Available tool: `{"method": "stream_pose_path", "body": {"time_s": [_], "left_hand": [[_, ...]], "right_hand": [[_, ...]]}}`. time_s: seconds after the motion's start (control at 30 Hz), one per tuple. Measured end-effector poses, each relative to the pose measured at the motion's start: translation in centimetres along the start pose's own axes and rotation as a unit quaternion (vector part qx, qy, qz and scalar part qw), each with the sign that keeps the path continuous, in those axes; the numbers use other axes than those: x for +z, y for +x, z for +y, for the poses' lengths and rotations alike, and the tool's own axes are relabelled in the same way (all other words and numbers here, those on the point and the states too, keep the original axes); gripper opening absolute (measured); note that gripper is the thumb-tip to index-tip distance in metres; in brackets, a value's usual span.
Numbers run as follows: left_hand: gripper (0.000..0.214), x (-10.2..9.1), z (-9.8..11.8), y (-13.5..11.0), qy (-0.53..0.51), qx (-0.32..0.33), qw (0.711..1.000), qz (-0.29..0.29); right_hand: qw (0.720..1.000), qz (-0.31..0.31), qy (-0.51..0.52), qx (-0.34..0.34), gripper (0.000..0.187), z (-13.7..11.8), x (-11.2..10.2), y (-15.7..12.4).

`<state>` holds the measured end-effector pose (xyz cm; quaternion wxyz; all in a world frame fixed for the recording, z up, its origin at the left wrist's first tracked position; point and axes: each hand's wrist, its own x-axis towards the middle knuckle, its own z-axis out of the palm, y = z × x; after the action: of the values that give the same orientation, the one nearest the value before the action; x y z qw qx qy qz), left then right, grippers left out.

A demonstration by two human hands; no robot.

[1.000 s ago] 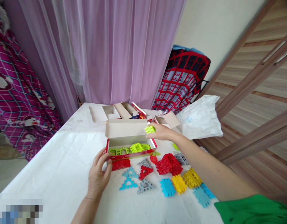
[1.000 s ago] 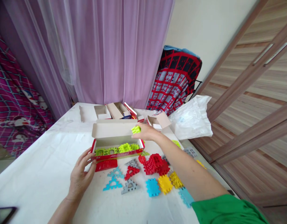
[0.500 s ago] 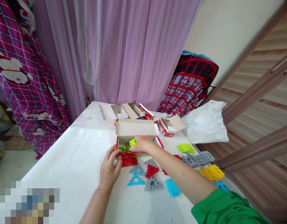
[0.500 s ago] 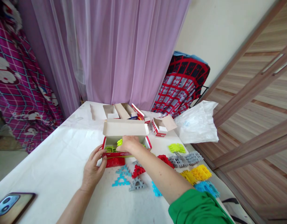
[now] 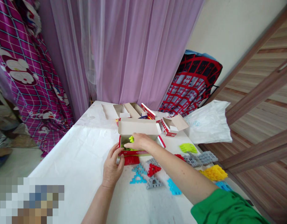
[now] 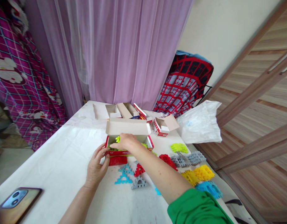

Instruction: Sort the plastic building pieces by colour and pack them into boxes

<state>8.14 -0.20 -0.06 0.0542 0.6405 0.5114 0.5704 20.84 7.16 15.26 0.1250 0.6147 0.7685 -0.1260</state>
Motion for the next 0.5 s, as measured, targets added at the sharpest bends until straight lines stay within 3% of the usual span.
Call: {"method": "stream_pose_path", "body": {"time_s": [0.23,0.37,0.5], "left_hand": [[0.026,0.2,-0.1,-0.1,-0.002,-0.008,1.0,0.003],[0.023,0.0,0.1,0.0,0.0,-0.004,1.0,0.0],[0.023,-0.1,0.2,0.1,-0.002,-0.005,1.0,0.003]], "right_hand": [[0.999,0.009,0.028,-0.039,0.077,-1.6,0.1,0.3],[0.999,-0.002,0.018,-0.05,0.053,-0.7,-0.3,0.3],[0.998,-0.02,-0.001,-0.051,0.035,1.9,-1.0,0.1]]}}
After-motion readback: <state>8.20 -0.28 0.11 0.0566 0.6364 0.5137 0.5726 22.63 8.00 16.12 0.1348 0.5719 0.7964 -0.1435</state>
